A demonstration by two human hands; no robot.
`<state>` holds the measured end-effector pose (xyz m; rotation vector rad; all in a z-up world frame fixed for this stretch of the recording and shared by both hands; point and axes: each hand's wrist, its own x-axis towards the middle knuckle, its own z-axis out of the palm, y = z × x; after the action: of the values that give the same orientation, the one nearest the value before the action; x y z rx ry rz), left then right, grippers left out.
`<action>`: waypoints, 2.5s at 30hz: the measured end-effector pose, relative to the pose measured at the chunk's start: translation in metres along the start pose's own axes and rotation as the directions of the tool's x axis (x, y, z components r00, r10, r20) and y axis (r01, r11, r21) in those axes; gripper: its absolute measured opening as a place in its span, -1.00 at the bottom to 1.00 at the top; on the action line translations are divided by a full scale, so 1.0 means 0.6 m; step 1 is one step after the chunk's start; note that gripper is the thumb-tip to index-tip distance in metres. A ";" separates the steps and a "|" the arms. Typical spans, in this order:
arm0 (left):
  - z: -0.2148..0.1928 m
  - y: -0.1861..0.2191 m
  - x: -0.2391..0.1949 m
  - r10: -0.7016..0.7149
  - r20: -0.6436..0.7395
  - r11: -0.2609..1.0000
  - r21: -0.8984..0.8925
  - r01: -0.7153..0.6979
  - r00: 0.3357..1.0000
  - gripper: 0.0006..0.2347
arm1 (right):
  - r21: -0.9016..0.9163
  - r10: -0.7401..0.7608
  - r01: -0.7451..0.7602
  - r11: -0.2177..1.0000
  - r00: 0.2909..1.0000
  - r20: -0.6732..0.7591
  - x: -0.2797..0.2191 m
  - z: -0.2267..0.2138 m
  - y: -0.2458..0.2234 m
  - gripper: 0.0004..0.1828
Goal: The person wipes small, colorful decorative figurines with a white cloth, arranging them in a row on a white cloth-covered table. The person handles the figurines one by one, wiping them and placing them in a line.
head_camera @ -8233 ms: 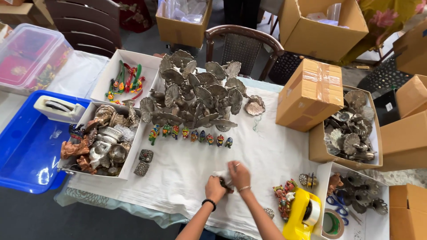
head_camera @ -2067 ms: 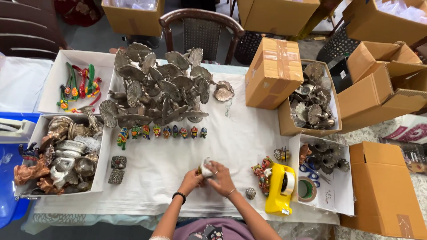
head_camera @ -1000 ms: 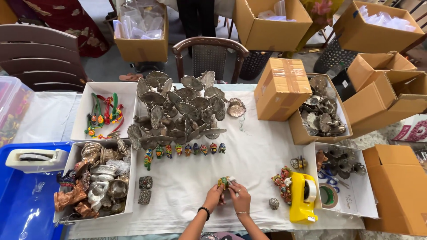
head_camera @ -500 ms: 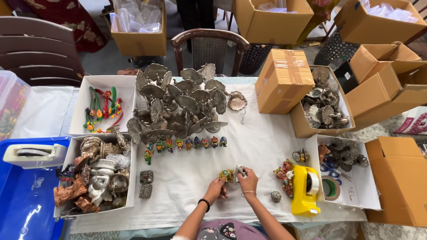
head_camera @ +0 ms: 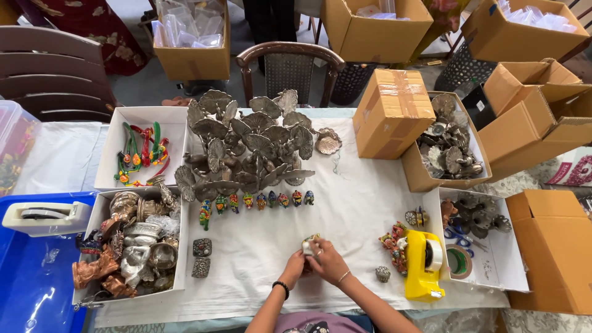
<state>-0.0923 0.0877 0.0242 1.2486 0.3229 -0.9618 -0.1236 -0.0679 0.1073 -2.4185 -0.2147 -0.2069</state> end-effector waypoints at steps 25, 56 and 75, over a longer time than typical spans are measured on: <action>-0.008 -0.001 0.005 -0.006 0.039 0.999 -0.031 0.007 0.999 -0.75 | 0.104 0.149 -0.135 0.985 0.978 -0.145 0.011 0.023 -0.013 -0.72; 0.000 0.012 -0.011 -0.023 0.045 1.000 -0.010 0.024 0.999 -0.76 | 0.151 0.279 -0.247 0.957 0.926 -0.255 0.016 0.086 0.049 -0.61; -0.005 0.028 -0.020 -0.019 0.100 1.000 -0.021 0.021 0.995 -0.75 | 0.050 -0.112 0.115 0.992 0.992 -0.049 0.020 0.014 -0.014 -0.64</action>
<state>-0.0857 0.0958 0.0420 1.1747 0.2672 -1.0316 -0.1129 -0.0548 0.1091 -2.3481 -0.3330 -0.3045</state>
